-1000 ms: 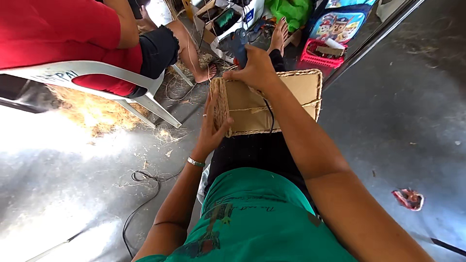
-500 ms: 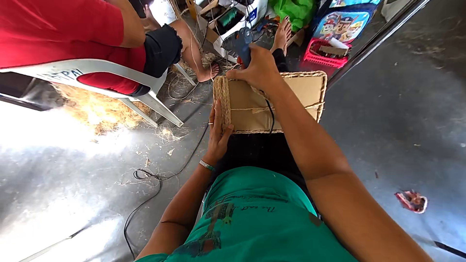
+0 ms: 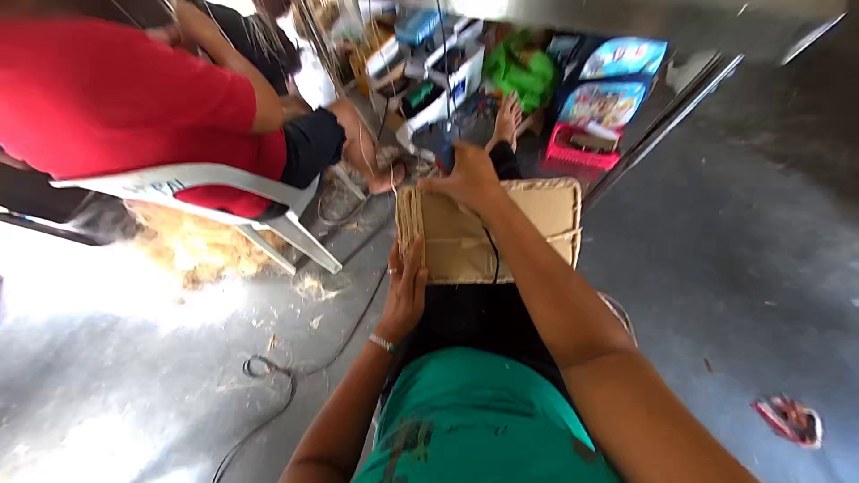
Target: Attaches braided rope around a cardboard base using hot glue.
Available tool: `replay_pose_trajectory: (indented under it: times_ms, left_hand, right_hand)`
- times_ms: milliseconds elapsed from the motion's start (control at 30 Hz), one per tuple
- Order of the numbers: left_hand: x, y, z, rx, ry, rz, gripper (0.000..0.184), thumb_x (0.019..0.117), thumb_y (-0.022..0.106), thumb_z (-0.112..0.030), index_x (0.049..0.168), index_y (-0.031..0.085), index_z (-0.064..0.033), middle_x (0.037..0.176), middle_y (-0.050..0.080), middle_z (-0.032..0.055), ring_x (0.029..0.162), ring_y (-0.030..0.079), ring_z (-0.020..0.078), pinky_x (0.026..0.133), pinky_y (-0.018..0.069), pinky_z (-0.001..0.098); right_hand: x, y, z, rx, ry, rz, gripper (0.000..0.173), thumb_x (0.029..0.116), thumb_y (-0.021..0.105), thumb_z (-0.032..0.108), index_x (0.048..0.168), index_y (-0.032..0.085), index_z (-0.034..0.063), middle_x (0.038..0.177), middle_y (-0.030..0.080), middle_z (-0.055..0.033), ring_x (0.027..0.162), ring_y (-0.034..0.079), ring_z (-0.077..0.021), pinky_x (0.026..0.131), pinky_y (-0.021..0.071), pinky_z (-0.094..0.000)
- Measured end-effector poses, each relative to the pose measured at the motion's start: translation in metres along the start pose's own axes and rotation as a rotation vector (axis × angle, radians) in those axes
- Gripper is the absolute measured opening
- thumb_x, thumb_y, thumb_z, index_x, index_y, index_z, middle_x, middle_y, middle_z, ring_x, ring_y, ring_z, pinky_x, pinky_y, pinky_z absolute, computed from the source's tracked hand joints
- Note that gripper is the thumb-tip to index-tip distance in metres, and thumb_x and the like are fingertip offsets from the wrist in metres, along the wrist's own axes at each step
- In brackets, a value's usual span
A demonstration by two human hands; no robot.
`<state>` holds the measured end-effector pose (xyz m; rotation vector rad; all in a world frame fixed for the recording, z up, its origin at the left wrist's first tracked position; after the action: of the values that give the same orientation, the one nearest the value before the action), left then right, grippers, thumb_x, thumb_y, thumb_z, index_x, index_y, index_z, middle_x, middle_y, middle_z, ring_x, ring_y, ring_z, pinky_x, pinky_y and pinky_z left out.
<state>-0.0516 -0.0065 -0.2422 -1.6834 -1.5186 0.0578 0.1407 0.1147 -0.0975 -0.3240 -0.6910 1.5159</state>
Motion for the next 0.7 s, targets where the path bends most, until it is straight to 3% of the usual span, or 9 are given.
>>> replay_pose_trajectory:
  times_ms: [67,133,300,600,700]
  left_hand:
    - [0.004,0.001,0.000,0.022,0.038,-0.042,0.052,0.1104,0.035,-0.033,0.159,0.040,-0.0141,0.162,0.024,0.0318,0.148,0.035,0.0409,0.117,0.0410,0.0492]
    - [0.009,0.001,-0.004,0.039,0.065,-0.066,0.052,0.1100,0.033,-0.032,0.156,0.043,-0.0083,0.159,0.029,0.0347,0.146,0.038,0.0409,0.118,0.0406,0.0473]
    - [0.006,0.006,-0.009,0.060,0.095,-0.162,0.050,0.1093,0.034,-0.028,0.154,0.046,-0.0098,0.157,0.031,0.0355,0.143,0.044,0.0372,0.113,0.0451,0.0423]
    - [0.010,0.006,-0.007,0.136,0.063,-0.199,0.049,0.1061,0.039,-0.023,0.153,0.049,-0.0140,0.155,0.036,0.0335,0.135,0.054,0.0352,0.103,0.0534,0.0395]
    - [0.013,0.005,-0.006,0.124,0.076,-0.214,0.048,0.1055,0.040,-0.022,0.152,0.050,-0.0141,0.155,0.037,0.0333,0.135,0.054,0.0344,0.104,0.0526,0.0387]
  right_hand:
    - [0.002,-0.001,-0.001,-0.004,-0.013,-0.018,0.068,0.0771,0.089,0.044,0.120,0.065,-0.0022,0.101,0.070,-0.0206,0.095,0.069,-0.0357,0.088,0.0551,-0.0588]
    - [0.003,0.000,-0.004,0.009,-0.011,-0.035,0.066,0.0769,0.090,0.043,0.119,0.065,-0.0018,0.098,0.070,-0.0207,0.092,0.069,-0.0358,0.084,0.0557,-0.0595]
    - [-0.006,0.002,-0.003,0.031,0.023,-0.027,0.060,0.0804,0.089,0.040,0.118,0.064,0.0001,0.093,0.069,-0.0196,0.084,0.068,-0.0344,0.076,0.0568,-0.0568]
    - [-0.001,0.003,0.003,0.003,0.091,0.007,0.060,0.0797,0.090,0.039,0.118,0.065,-0.0002,0.097,0.069,-0.0188,0.089,0.068,-0.0324,0.083,0.0557,-0.0551]
    - [0.001,0.002,0.003,-0.001,0.097,0.010,0.059,0.0803,0.089,0.041,0.116,0.065,0.0006,0.094,0.069,-0.0176,0.086,0.068,-0.0315,0.082,0.0556,-0.0545]
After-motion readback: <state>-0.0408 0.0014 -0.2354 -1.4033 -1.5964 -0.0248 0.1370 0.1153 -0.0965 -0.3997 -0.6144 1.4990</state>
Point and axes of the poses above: each hand's wrist, its own x-axis towards the middle knuckle, its own y-axis out of the palm, z = x × y, the point moved 3 cm from there along x, towards the middle knuckle
